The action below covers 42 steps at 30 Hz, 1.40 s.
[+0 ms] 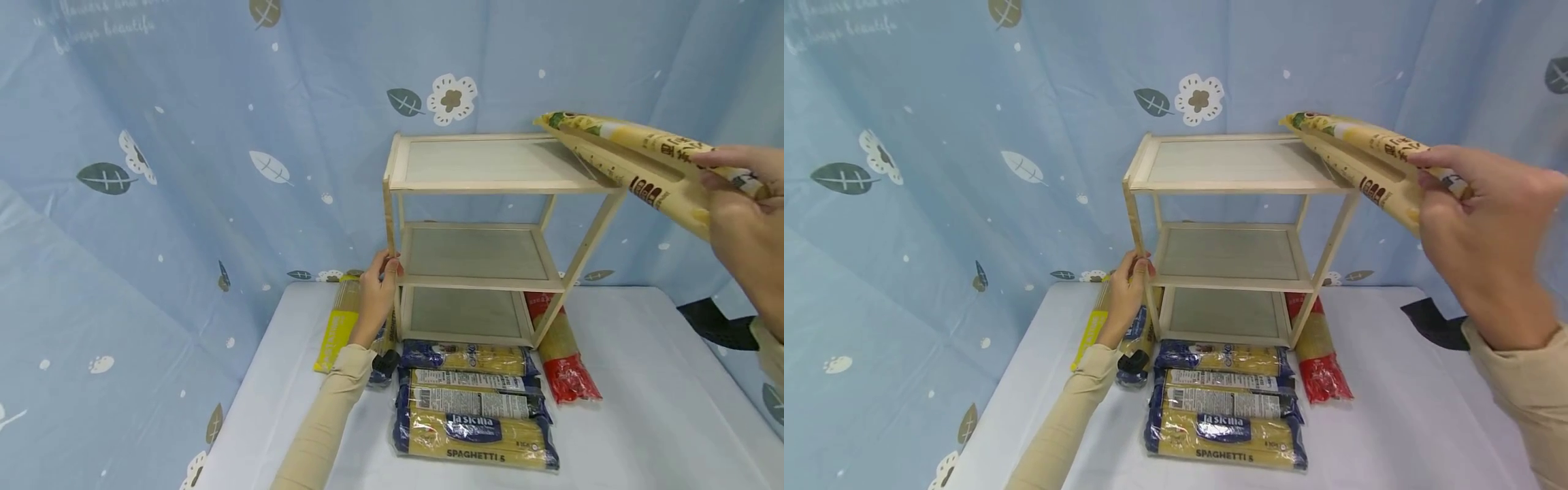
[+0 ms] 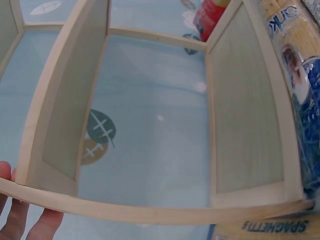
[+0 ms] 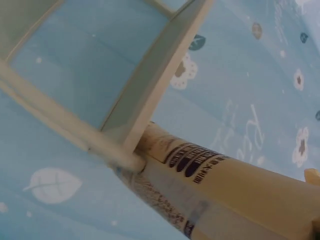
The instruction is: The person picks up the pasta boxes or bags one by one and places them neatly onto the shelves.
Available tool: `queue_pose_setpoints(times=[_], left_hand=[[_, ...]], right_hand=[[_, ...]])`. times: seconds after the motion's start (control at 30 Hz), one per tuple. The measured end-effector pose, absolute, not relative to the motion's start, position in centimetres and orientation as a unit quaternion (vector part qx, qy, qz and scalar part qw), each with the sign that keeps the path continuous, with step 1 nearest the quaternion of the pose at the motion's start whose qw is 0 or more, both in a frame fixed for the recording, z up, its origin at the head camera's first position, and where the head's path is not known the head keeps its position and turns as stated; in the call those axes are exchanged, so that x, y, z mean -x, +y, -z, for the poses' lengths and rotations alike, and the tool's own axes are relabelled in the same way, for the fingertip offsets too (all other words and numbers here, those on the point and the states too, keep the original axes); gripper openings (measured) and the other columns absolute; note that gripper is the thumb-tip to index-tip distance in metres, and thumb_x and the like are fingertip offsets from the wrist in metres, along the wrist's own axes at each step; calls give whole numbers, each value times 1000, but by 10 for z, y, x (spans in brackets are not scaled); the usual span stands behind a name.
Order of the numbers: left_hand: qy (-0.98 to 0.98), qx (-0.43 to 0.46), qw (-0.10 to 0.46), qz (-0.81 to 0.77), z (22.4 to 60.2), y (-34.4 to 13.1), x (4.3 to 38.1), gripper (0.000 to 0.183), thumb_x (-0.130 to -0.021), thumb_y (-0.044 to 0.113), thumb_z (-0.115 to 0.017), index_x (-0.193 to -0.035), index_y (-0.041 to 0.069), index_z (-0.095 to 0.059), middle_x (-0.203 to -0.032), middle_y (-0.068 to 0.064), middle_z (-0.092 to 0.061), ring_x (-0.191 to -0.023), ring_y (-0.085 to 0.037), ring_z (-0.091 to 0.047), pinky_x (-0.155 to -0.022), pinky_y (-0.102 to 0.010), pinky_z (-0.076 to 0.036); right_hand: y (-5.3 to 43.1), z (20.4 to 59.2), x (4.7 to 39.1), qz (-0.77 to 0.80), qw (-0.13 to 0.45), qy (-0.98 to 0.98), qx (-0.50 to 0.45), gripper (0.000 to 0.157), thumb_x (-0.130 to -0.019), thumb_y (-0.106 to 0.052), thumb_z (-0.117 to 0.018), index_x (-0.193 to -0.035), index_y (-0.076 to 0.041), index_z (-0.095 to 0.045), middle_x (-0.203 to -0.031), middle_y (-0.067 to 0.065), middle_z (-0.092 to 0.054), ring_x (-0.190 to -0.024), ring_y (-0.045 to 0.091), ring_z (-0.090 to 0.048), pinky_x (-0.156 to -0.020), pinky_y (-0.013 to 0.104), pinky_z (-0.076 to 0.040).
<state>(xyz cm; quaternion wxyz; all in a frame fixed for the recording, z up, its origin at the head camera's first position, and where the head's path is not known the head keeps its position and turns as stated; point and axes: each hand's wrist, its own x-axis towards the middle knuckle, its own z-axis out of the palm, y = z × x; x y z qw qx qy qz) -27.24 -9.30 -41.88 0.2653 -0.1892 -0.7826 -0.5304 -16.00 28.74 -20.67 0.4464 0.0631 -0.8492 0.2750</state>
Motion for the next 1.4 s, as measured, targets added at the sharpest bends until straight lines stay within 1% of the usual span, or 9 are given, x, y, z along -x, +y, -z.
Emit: queue_pose_setpoints(times=[0.07,0.2,0.3,0.43,0.6,0.87,1.0,1.2,1.4], left_hand=[[-783,187,264,531,419,-93,271,39,-102,34,-40,-115,3,-59,-82,-3,-63,-65,-16,-52,-54,-31,-37],[-783,188,262,533,420,-93,268,37,-102,32,-41,-115,3,-59,-82,-4,-63,-71,-16,-56,-58,-32,-39],[-782,194,264,531,420,-92,267,36,-102,32,-41,-114,2,-59,-82,-4,-63,-71,-16,-56,-58,-32,-40],[-777,201,272,531,418,-91,267,33,-102,28,-43,-113,2,-60,-82,-4,-64,-63,-16,-51,-52,-30,-36],[-765,201,282,543,417,-91,267,19,-99,8,-48,-111,0,-61,-79,-8,-64,-67,-20,-55,-56,-32,-37],[-765,185,288,545,415,-93,261,17,-96,-5,-48,-109,-3,-59,-79,-19,-62,-66,-28,-53,-58,-34,-35],[-761,192,291,547,400,-92,244,17,-97,-5,-46,-108,-4,-59,-80,-21,-61,-59,-25,-46,-55,-31,-33],[-757,206,306,540,390,-93,236,17,-97,-4,-47,-107,-3,-60,-78,-20,-61,-51,-18,-33,-47,-29,-27],[-763,193,290,545,392,-91,239,17,-98,-1,-47,-109,-2,-60,-79,-19,-61,-57,-22,-44,-53,-32,-33]], right_hand=[[266,200,158,-266,451,-851,-30,31,-97,-7,-45,-120,-8,-66,-120,19,-61,-63,-13,-41,-44,4,-23],[249,191,163,-207,459,-862,-60,33,-94,-6,-44,-117,-6,-68,-110,26,-64,-45,-7,-33,-34,15,-18],[238,191,169,-158,497,-846,-108,35,-87,4,-41,-104,3,-71,-97,29,-66,-40,2,-28,-36,21,-14],[221,196,178,-134,526,-829,-131,38,-75,10,-39,-93,8,-72,-84,29,-67,-41,23,-32,-43,27,-13],[203,201,190,-152,530,-828,-103,41,-68,10,-39,-93,5,-73,-82,26,-67,-44,24,-25,-46,36,-12],[188,208,203,-142,511,-845,-70,34,-82,-5,-44,-99,-2,-73,-80,23,-65,-47,34,-35,-42,39,-16],[185,211,201,-124,478,-865,-87,31,-90,-14,-44,-99,-2,-71,-83,23,-65,-59,43,-46,-38,43,-21],[182,216,190,-96,434,-890,-106,35,-95,-20,-43,-113,-1,-66,-108,24,-65,-64,48,-47,-39,50,-28],[186,216,182,-106,374,-917,-92,39,-98,-30,-46,-126,-6,-59,-124,22,-57,-86,54,-52,-52,62,-36]])
